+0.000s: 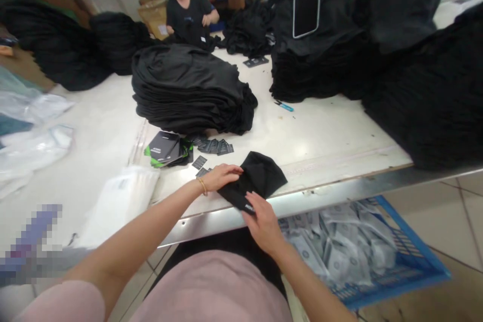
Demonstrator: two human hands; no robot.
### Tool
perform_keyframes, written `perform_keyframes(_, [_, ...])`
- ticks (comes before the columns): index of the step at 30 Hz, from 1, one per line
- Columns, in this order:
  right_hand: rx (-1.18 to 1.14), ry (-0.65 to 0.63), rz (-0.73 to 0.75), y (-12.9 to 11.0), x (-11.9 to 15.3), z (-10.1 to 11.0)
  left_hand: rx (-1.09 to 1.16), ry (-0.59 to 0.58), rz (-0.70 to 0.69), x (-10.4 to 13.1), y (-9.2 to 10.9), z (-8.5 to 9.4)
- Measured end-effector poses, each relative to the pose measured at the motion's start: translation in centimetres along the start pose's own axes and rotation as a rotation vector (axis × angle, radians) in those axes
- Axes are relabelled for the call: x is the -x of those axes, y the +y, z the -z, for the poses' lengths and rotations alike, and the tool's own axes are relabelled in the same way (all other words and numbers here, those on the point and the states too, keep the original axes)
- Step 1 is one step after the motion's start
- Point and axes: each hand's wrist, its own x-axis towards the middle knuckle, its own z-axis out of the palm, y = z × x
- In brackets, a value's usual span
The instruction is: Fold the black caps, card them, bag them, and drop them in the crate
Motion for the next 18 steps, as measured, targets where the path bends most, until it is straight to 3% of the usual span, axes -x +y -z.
perform_keyframes(3, [-0.566,0.136,-0.54,-0.4,-2.5,2.0,0.242,-0.052,0.128,-1.7,-0.7,0.5])
perform_keyframes(5, [-0.773,0.176,-0.738,-0.9,-3.8,2.9,0.143,-0.019,0.214,-2.8,-0.5,-0.2])
perform_keyframes(8, [-0.882,0.209,-0.811,-1.6,-4.6,3.2,-0.139,0.113,0.365,-4.2,0.4,-2.0])
perform_keyframes(11, [-0.942,0.226,-0.731,-1.9,-4.2,2.9,-0.158,0.303,0.443,-4.6,1.6,-3.5])
perform_keyframes(13, [-0.942,0.257,-0.683,-2.0,-3.9,2.6,0.031,0.481,0.455,-4.1,2.3,-4.3])
perform_keyframes(15, [-1.0,0.304,-0.705,-2.1,-3.4,2.0,0.412,0.671,0.508,-2.8,3.1,-5.4])
perform_keyframes(16, [-1.05,0.315,-0.733,-2.3,-3.1,1.6,0.652,0.72,0.541,-1.9,3.6,-6.0])
perform_keyframes(18, [-1.152,0.289,-0.795,-2.8,-2.1,0.5,1.101,0.7,0.552,-0.3,4.5,-7.3])
